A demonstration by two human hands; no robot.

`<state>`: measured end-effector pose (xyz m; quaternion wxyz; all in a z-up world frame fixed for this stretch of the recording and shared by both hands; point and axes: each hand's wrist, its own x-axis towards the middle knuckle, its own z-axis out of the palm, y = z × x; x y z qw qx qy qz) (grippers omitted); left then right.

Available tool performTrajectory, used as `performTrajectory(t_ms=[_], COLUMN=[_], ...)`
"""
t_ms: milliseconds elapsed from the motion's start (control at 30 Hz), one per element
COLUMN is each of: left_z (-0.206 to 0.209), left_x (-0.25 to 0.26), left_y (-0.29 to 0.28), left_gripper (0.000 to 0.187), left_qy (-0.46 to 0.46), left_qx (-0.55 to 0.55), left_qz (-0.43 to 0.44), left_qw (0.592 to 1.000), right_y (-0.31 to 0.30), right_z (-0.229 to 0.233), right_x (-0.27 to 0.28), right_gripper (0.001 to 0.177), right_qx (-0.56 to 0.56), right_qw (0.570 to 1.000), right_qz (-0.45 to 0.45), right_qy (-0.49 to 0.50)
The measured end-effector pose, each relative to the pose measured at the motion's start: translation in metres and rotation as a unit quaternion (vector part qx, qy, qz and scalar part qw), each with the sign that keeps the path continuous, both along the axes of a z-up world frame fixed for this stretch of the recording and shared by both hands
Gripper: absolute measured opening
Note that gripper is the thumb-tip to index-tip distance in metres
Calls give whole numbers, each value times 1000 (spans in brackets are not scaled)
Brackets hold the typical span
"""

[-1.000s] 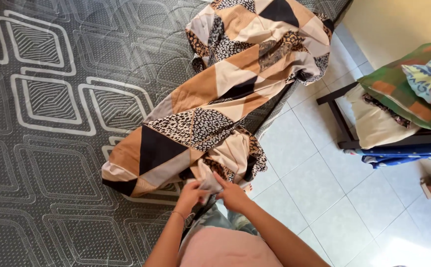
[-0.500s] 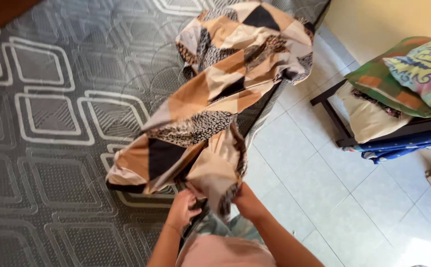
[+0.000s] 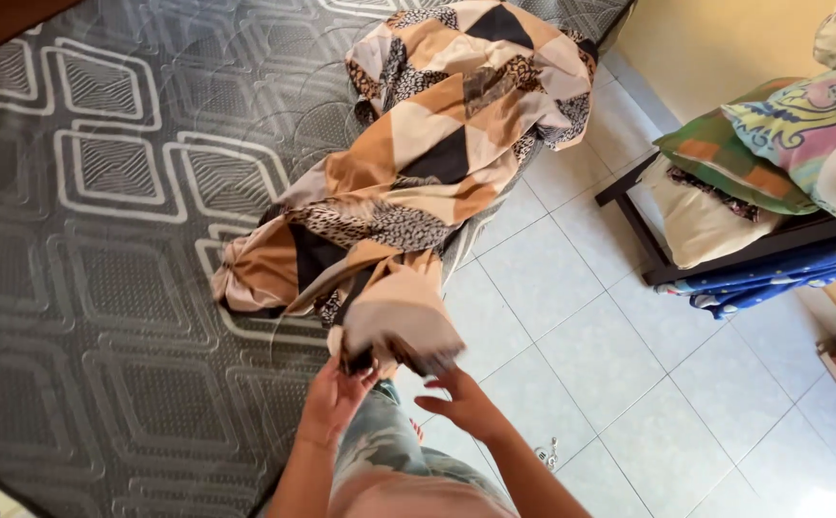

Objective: Spreading a large patterned blanket over a mattress and smoothing it out to make the bed.

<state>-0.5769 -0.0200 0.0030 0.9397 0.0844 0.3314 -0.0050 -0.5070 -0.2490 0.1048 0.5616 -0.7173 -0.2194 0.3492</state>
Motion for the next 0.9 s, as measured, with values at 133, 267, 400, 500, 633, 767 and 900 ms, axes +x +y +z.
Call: performTrajectory(t_ms=[133, 267, 400, 500, 633, 767, 900], left_z=[-17, 37, 93, 63, 37, 23, 86], left_x=[-50, -83, -107, -127, -148, -174, -210], left_y=[-24, -45, -27, 10, 78, 162, 219], left_gripper=[39, 32, 44, 38, 49, 52, 54], left_qy=[-46, -97, -70, -5, 47, 73, 74], left_qx=[-54, 160, 196, 107, 154, 176, 222], left_qz=[-6, -211, -185, -96, -58, -20, -77], left_qw=[998, 959, 960, 990, 985, 982, 969], right_y=[-14, 8, 37, 64, 101, 134, 165], right_z=[-17, -32, -46, -60, -86, -110, -95], right_x=[-49, -80, -74, -78, -107, -129, -153], right_gripper=[94, 111, 92, 72, 44, 17, 29], right_qx=[-134, -244, -219, -197, -167, -136, -225], right_qw=[988, 965, 963, 953, 927, 886, 884], right_qz=[-74, -87, -108, -144, -209, -275, -254], right_qy=[36, -40, -112, -177, -264, -347, -321])
